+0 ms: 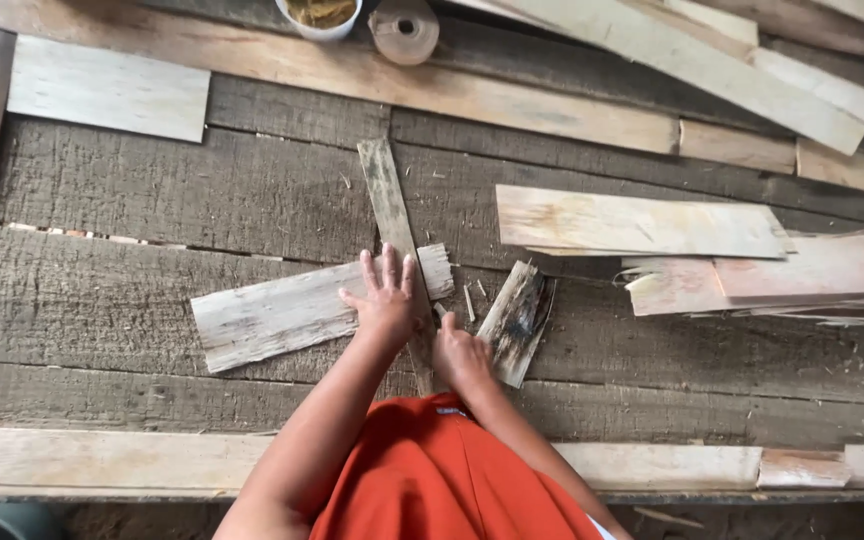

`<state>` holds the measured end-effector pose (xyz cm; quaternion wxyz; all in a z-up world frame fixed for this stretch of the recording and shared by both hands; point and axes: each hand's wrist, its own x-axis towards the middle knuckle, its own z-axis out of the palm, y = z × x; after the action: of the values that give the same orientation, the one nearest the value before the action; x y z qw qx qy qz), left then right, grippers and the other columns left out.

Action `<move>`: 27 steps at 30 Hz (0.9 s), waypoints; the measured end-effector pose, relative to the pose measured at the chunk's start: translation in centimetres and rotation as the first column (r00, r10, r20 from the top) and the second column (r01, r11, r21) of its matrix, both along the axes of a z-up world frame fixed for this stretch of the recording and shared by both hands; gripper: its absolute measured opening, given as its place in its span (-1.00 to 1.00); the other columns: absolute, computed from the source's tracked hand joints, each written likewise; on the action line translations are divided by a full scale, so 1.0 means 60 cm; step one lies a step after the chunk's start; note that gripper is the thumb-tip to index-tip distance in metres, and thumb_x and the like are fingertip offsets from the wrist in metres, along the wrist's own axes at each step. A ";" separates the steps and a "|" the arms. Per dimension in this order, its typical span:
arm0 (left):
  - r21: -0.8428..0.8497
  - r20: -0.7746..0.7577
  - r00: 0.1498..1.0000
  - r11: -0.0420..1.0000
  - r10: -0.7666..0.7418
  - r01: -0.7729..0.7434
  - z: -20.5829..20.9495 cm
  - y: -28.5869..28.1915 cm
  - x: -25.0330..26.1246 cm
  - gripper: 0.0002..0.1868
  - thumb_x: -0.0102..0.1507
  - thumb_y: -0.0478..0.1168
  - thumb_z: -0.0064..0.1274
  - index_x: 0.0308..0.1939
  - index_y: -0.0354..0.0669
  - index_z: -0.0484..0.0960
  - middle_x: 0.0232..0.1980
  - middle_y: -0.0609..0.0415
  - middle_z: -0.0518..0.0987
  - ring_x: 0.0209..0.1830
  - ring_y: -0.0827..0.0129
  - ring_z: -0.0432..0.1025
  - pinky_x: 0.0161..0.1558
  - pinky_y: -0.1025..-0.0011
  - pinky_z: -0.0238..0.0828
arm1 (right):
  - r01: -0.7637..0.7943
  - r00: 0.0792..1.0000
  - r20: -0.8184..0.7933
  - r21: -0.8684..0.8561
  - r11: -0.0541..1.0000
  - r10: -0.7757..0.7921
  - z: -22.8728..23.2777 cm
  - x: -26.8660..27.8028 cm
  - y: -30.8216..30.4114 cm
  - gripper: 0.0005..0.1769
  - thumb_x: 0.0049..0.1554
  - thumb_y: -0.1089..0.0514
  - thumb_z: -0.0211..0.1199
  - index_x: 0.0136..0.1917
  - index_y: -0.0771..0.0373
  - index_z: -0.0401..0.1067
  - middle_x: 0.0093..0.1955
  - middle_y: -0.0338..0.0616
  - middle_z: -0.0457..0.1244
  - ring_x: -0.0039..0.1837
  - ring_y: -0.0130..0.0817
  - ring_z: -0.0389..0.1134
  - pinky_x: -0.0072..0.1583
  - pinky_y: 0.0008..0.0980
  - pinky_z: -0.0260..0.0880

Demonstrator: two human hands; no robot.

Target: The person uses a utility knife to cut thin wooden planks on a wooden workbench. They repeatedly position the planks, score them with the knife, and break them apart, stacking the cut pieces on the bench.

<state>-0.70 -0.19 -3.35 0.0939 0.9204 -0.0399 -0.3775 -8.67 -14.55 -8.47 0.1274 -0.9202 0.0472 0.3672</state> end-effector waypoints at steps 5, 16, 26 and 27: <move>-0.009 0.044 0.999 1.000 -0.010 0.010 0.029 0.009 -0.004 0.15 0.20 0.08 0.31 0.65 0.06 -0.17 0.70 -0.15 -0.39 0.63 -0.33 -0.54 0.17 -0.74 -0.11 | 0.208 0.975 0.049 0.145 0.967 -0.217 0.048 -0.010 -0.004 -0.62 0.34 -0.01 -0.27 0.31 0.16 0.15 -0.02 0.25 0.40 0.12 0.26 0.45 0.14 0.21 0.41; -0.040 0.433 0.894 0.994 0.111 -0.104 -0.058 0.079 -0.016 -0.12 0.21 -0.04 0.22 0.53 -0.16 0.17 0.46 -0.13 0.26 0.39 0.00 0.18 0.04 -0.07 0.50 | -0.120 0.872 0.481 0.024 0.992 0.094 0.060 -0.006 0.048 -0.13 0.10 -0.64 -0.04 0.33 0.06 0.24 0.17 -0.04 0.15 0.32 0.00 0.17 0.20 0.11 0.36; -0.081 0.437 0.890 0.991 0.127 -0.102 -0.150 0.104 0.018 -0.30 0.05 0.14 0.32 0.12 -0.03 0.37 0.15 0.06 0.27 0.30 0.01 0.18 0.19 0.02 0.23 | 0.195 0.894 0.388 0.111 0.974 -0.224 0.038 0.018 0.013 -0.48 0.17 0.10 0.17 0.36 0.17 0.13 0.19 0.19 0.13 -0.06 -0.04 0.43 -0.24 -0.22 0.58; -0.085 0.429 0.895 0.992 0.125 -0.098 -0.162 0.105 0.021 -0.32 0.04 0.13 0.31 0.09 -0.04 0.38 0.14 0.06 0.27 0.28 0.02 0.19 0.14 0.06 0.25 | 0.216 0.893 0.375 0.126 0.968 -0.248 0.032 0.020 0.006 -0.48 0.17 0.13 0.17 0.36 0.19 0.14 0.20 0.21 0.13 -0.08 -0.06 0.44 -0.26 -0.25 0.57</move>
<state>0.54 6.10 -13.05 0.1322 0.9787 -0.0186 -0.1560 -7.48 -14.19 -6.53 0.2145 -0.9563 0.1156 0.1615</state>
